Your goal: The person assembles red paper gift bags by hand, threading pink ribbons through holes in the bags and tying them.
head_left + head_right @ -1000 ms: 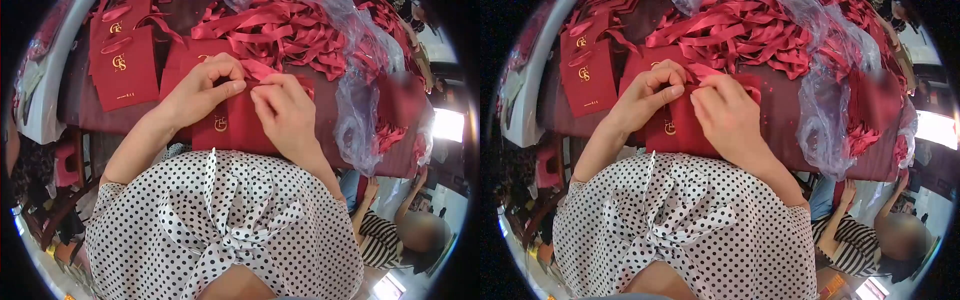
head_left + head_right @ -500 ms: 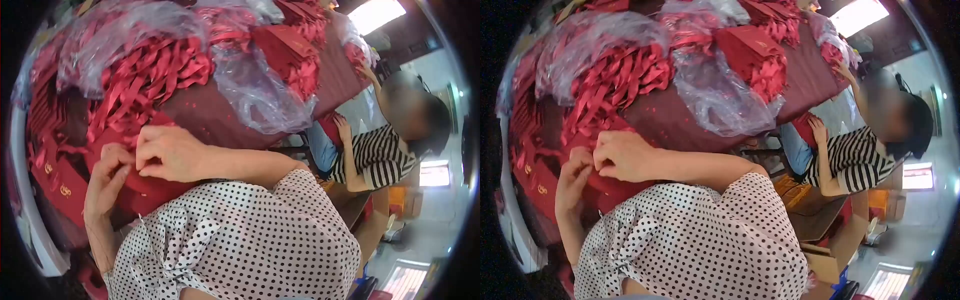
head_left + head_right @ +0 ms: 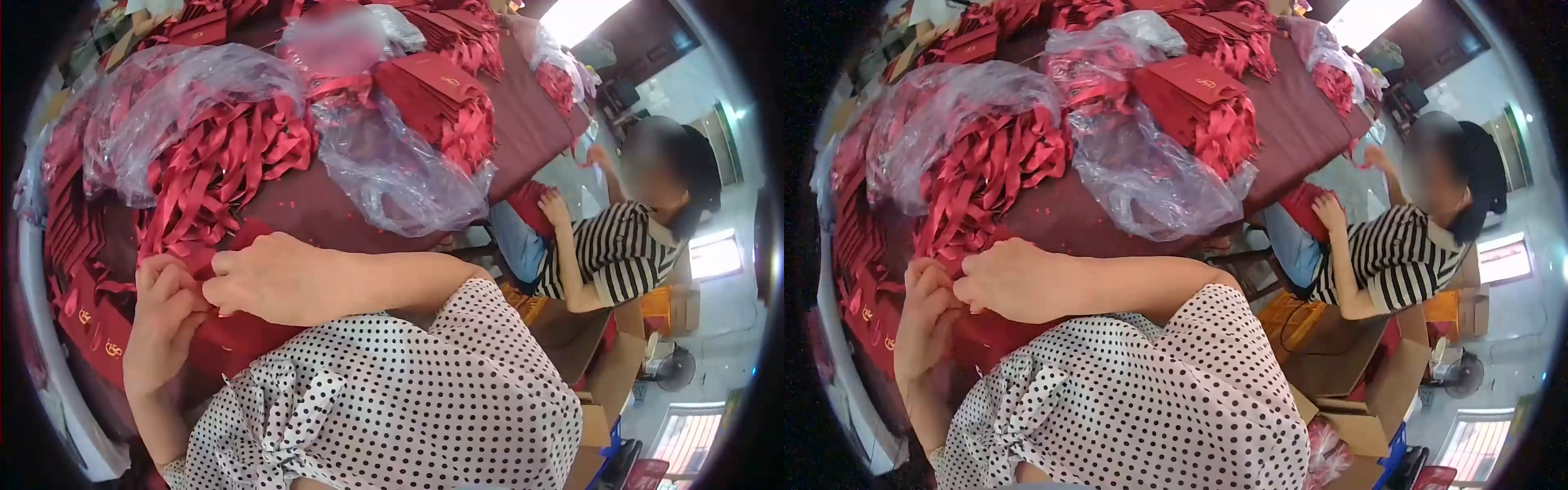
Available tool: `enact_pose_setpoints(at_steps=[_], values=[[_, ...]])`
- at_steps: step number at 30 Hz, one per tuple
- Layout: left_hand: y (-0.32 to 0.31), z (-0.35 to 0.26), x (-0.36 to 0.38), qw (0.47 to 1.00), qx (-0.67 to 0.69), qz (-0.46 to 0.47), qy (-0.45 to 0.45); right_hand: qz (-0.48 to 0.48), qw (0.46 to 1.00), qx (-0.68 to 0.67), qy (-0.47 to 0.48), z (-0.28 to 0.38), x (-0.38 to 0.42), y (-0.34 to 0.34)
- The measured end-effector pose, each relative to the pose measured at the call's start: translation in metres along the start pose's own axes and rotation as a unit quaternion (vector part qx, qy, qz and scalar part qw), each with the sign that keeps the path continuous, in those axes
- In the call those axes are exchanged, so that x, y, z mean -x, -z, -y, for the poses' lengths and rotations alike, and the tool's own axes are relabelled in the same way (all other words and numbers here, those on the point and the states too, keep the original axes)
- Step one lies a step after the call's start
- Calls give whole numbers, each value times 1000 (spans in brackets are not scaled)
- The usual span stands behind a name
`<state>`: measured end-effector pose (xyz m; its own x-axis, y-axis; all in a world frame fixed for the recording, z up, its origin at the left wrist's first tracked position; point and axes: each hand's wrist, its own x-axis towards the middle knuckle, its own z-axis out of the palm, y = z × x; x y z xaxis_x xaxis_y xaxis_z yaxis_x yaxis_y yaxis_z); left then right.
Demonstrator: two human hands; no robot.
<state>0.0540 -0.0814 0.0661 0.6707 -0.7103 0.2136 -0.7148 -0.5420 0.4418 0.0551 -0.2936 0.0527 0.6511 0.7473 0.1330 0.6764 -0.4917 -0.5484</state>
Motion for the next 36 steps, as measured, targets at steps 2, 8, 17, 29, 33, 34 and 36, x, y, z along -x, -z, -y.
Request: enact_pose_setpoints(at_steps=[2, 8, 17, 29, 33, 34, 36], values=[[9, 1, 2, 1000, -18, -10, -7, 4, 1000, -5, 25, 7, 3, 12], [20, 72, 47, 980, -36, -152, 122, -41, 998, -1, 53, 12, 20, 23], [-30, 10, 68, 914, 197, -272, 228, -27, 997, -75, -23, 21, 14, 26], [-53, -14, 52, 899, 422, -81, 79, -192, 980, 27, 51, 29, 5, 18], [-53, -17, 52, 905, 405, -83, 95, -123, 990, 65, -23, 26, -27, 43], [-57, -17, 50, 910, 394, -112, 70, -74, 997, 14, 24, 15, -36, 37], [-61, -15, 52, 908, 394, -116, 84, -31, 997, -39, 64, 3, -45, 29]])
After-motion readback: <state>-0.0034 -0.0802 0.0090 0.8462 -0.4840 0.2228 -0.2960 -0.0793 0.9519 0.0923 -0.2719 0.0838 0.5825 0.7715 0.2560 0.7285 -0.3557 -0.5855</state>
